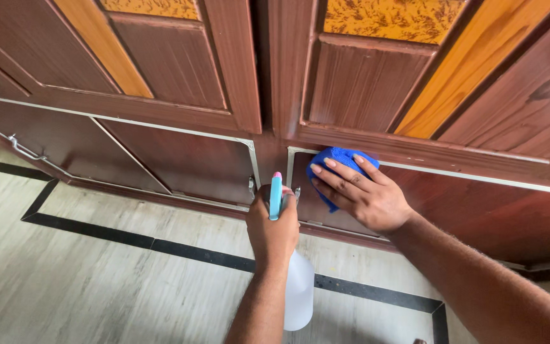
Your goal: The person cleans the exterior of a wooden wardrobe using a spray bottle and a blue cloth. They spray the surface and wipe it down systematically, moving from the upper panels to the lower sections.
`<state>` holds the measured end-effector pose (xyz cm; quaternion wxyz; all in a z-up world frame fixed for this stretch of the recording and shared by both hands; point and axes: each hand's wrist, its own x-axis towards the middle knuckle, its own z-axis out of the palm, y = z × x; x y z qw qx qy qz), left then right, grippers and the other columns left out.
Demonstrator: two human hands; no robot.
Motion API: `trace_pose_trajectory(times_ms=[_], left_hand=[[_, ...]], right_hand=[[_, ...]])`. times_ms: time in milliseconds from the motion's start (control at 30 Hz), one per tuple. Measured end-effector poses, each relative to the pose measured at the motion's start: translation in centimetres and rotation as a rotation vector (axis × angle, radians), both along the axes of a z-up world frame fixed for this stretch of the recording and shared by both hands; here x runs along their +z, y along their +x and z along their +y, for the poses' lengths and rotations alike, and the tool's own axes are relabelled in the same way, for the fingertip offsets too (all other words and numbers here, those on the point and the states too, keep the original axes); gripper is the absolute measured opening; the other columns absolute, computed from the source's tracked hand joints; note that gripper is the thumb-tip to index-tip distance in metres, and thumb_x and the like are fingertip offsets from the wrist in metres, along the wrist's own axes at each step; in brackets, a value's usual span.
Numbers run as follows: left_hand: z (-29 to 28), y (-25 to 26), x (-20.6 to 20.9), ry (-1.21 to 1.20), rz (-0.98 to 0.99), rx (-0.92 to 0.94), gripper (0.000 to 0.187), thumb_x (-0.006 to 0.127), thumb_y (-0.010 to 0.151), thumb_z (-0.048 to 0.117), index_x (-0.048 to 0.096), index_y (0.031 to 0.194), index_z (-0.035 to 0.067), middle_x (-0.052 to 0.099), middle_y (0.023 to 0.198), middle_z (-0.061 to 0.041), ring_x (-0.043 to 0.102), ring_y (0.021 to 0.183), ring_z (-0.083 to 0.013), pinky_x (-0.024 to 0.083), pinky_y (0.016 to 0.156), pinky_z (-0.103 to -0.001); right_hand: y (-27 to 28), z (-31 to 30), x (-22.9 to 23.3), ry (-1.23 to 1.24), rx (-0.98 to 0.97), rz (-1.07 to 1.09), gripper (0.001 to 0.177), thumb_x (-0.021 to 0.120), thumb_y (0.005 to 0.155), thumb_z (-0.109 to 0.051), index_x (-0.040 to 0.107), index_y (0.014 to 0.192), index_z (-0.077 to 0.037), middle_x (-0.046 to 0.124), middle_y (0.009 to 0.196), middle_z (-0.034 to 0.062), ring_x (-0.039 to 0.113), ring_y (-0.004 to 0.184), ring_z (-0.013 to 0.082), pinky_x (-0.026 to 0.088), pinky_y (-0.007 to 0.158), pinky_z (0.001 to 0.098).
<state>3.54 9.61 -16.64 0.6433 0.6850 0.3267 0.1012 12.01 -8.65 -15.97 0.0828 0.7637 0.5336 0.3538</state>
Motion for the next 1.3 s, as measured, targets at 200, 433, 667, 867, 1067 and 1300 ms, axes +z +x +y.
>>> trace_pose_trajectory(times_ms=[200,433,667,867,1067,1300], left_hand=[[-0.6,0.1,-0.7,0.284,-0.234,-0.033,0.014,0.068,0.087,0.019,0.071,0.096,0.009,0.077,0.087,-0.009,0.076,0.081,-0.0256,0.058,0.074,-0.037],[-1.4,0.4,-1.7,0.268,-0.287,-0.077,0.017,0.069,0.086,0.019,0.071,0.098,0.008,0.077,0.087,-0.009,0.077,0.082,-0.0232,0.058,0.074,-0.036],[-2.3,0.2,-1.3,0.28,-0.305,-0.133,0.013,0.069,0.087,0.018,0.072,0.094,0.007,0.076,0.08,-0.009,0.076,0.075,-0.0226,0.058,0.069,-0.035],[-2.2,-0.1,-0.9,0.287,-0.308,-0.148,0.014,0.069,0.086,0.018,0.072,0.095,0.008,0.075,0.08,-0.009,0.076,0.073,-0.0229,0.057,0.068,-0.036],[-1.4,-0.4,-0.8,0.276,-0.275,-0.128,0.014,0.069,0.086,0.019,0.072,0.096,0.009,0.076,0.086,-0.008,0.076,0.079,-0.0231,0.058,0.072,-0.035],[-1.3,-0.4,-0.8,0.26,-0.317,-0.125,0.016,0.069,0.085,0.017,0.071,0.098,0.008,0.077,0.089,-0.008,0.077,0.083,-0.0233,0.058,0.074,-0.035]], right_hand=[[0.0,0.8,-3.2,-0.158,-0.21,0.098,0.058,0.049,0.099,-0.028,0.046,0.155,-0.015,0.034,0.166,-0.0013,0.03,0.151,0.0163,0.021,0.123,0.0471],[-0.1,0.4,-3.5,-0.388,-0.311,0.183,0.068,0.047,0.097,-0.034,0.026,0.16,-0.018,0.018,0.168,-0.0035,0.017,0.152,0.0156,0.019,0.122,0.0469],[-0.9,-3.4,-4.5,-0.08,-0.236,0.373,0.071,0.046,0.094,-0.047,0.029,0.157,-0.016,0.025,0.163,-0.0031,0.023,0.148,0.0168,0.018,0.121,0.0493],[-0.9,-5.1,-4.5,-0.3,-0.379,0.225,0.064,0.046,0.098,-0.033,0.029,0.157,-0.016,0.023,0.168,-0.0037,0.024,0.152,0.0168,0.02,0.123,0.0458],[-0.7,-2.0,-3.9,-0.338,-0.369,0.227,0.07,0.043,0.094,-0.023,0.026,0.161,-0.017,0.017,0.17,-0.0019,0.02,0.152,0.0182,0.018,0.122,0.0463],[-0.6,2.9,-2.8,-0.415,-0.342,0.261,0.06,0.046,0.096,-0.029,0.039,0.153,-0.013,0.009,0.171,0.0003,0.011,0.156,0.0196,0.013,0.124,0.0481]])
